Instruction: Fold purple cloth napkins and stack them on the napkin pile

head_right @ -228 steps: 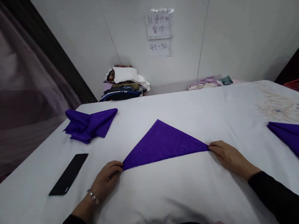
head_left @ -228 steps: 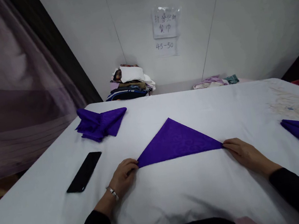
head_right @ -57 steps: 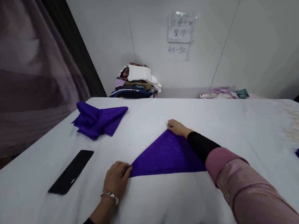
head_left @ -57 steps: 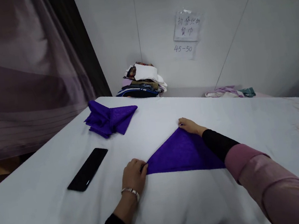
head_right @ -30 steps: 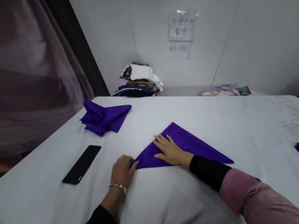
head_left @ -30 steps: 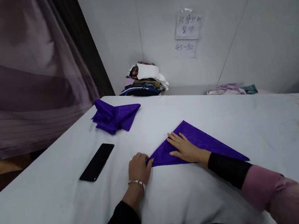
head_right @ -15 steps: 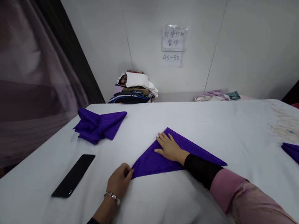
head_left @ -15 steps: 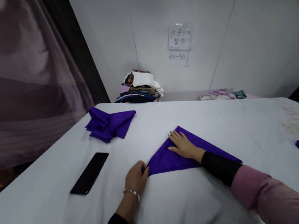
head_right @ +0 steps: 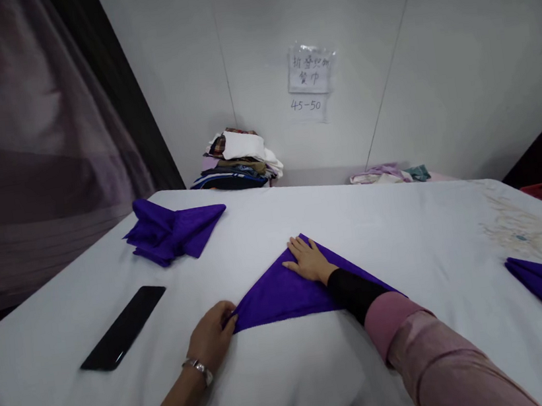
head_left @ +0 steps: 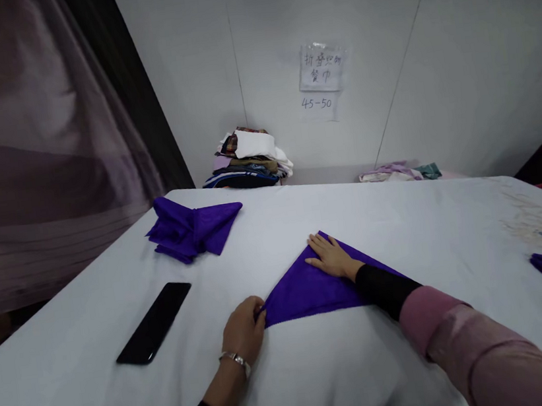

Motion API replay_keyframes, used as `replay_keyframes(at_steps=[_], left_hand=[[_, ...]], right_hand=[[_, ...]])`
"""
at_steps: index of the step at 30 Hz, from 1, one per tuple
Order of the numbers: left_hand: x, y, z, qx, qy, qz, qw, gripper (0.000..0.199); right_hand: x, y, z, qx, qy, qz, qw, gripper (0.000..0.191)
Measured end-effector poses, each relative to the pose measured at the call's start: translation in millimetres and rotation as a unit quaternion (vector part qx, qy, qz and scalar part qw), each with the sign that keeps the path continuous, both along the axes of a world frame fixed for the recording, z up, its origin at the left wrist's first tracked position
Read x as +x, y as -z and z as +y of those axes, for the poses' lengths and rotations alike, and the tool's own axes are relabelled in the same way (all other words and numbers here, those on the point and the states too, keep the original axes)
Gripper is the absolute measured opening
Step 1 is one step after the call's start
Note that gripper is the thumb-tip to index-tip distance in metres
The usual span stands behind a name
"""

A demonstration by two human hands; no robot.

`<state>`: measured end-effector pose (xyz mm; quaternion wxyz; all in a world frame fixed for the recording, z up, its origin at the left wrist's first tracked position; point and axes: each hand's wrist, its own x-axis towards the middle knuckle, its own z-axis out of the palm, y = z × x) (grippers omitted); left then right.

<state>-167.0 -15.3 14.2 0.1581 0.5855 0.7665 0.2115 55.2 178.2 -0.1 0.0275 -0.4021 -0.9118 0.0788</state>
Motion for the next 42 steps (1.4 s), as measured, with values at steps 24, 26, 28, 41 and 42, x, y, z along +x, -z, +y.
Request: replay_keyframes(at_steps=[24,26,28,41,42], left_hand=[[70,15.0,67,-0.016,0.182,0.166,0.969,0.081],[69,13.0,65,-0.017,0.181,0.168,0.969,0.08],[69,11.3,65,-0.017,0.18,0.17,0.969,0.079],[69,12.2,68,-0.025,0.178,0.176,0.968,0.077],[69,11.9,68,-0.025,0.177,0.176,0.968,0.077]], right_hand=[[0,-0.8,-4,-0.003,-0.001,0.005,1.0,0.076],[-1,-2.8,-2,-0.018,0.0,0.003,1.0,0.077],[-2,-6.3,-1,-0.034,0.0,-0.001,0.999,0.078],[-24,-10.8,-13,-0.05,-0.089,0.029,0.994,0.075],[-23,-10.8,-9,-0.045,-0.086,0.029,0.995,0.076]])
